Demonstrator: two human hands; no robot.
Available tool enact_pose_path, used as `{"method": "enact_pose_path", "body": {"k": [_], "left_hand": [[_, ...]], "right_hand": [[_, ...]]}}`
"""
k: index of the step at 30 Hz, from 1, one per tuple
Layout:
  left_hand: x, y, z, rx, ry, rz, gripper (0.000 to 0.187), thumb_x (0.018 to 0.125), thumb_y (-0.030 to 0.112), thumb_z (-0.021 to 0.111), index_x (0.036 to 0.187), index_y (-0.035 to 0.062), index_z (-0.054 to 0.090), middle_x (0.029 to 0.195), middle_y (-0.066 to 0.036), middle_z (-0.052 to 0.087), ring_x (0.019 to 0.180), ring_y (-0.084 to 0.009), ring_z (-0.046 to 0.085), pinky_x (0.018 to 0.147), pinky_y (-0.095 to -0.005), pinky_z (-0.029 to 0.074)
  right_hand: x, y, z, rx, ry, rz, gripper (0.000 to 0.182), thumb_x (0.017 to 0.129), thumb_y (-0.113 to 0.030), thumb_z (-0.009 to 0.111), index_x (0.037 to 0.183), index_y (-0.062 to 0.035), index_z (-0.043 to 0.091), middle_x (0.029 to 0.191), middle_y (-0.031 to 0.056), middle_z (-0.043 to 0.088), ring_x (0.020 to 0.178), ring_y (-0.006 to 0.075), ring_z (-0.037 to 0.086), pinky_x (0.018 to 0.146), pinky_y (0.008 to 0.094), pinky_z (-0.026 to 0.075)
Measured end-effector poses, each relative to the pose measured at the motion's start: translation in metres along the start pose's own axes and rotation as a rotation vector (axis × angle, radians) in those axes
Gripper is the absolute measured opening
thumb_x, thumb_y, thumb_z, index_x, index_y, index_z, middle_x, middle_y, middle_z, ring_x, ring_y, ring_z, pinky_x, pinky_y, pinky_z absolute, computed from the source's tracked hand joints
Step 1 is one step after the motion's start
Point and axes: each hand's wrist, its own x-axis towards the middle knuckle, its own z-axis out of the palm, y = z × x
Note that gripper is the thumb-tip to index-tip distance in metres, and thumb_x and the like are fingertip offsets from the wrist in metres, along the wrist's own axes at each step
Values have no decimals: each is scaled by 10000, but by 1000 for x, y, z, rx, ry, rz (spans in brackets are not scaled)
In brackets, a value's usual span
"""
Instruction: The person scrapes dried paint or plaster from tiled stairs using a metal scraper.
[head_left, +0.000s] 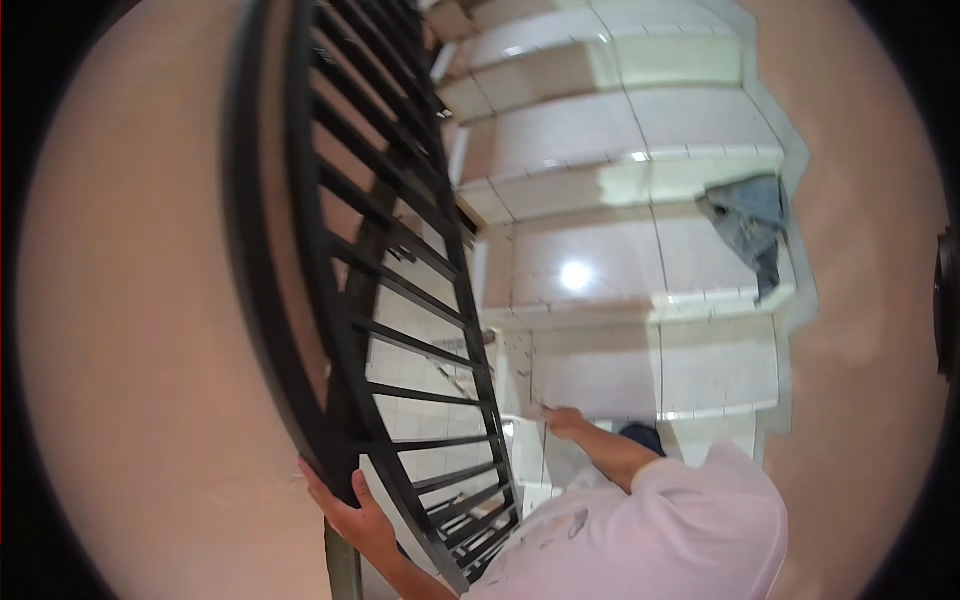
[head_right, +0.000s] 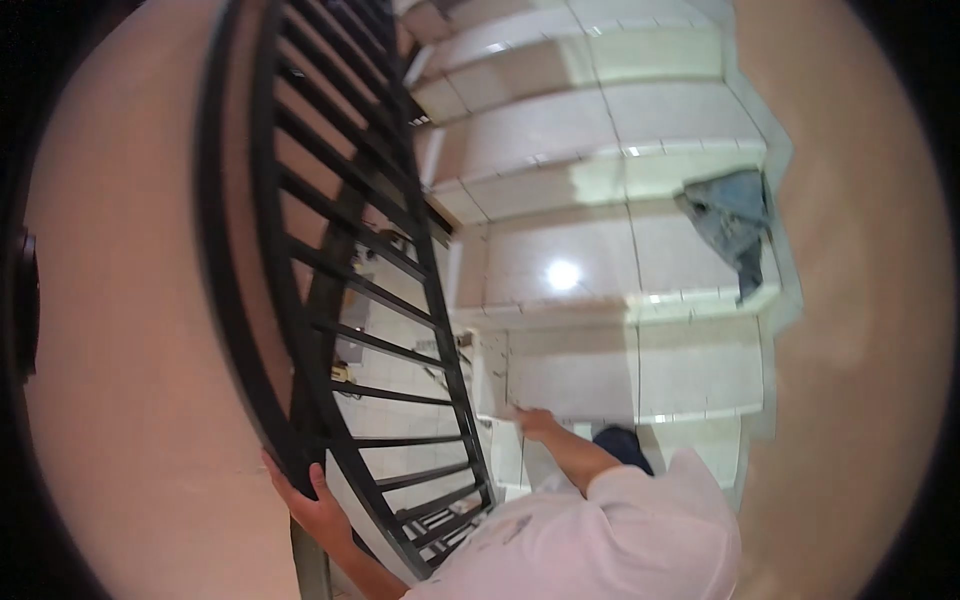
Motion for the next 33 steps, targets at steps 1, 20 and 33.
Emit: {"method": "enact_pose_path", "body": {"k": [1,20,33], "left_hand": [[-1,-2,0,-15,49,-24,761,962,338,636,1566,68,260,1574,-180,355,1394,-387,393,1173,-449,283],[-4,-13,1,18,179,41,836,905,392,683,1584,195,236,1323,-160,526,1142,-400,564,978,-527,435],[-8,-29,6,15,105,119,995,857,351,736,1606,237,90,1291,-189,532,1141,-410,586,950,-562,469]], "right_hand": [[-20,18,-16,-27,-108,149,687,891,-226,521,1546,-230,314,1139,200,679,1035,380,668,856,488,534],[-41,247,-166,-448,3,379,559,926,-322,575,1410,-53,500,1352,236,576,1265,379,550,1066,469,424],[-333,140,52,-424,-87,599,517,810,-126,530,1310,-2,570,1148,296,660,1070,440,647,912,464,535]]}}
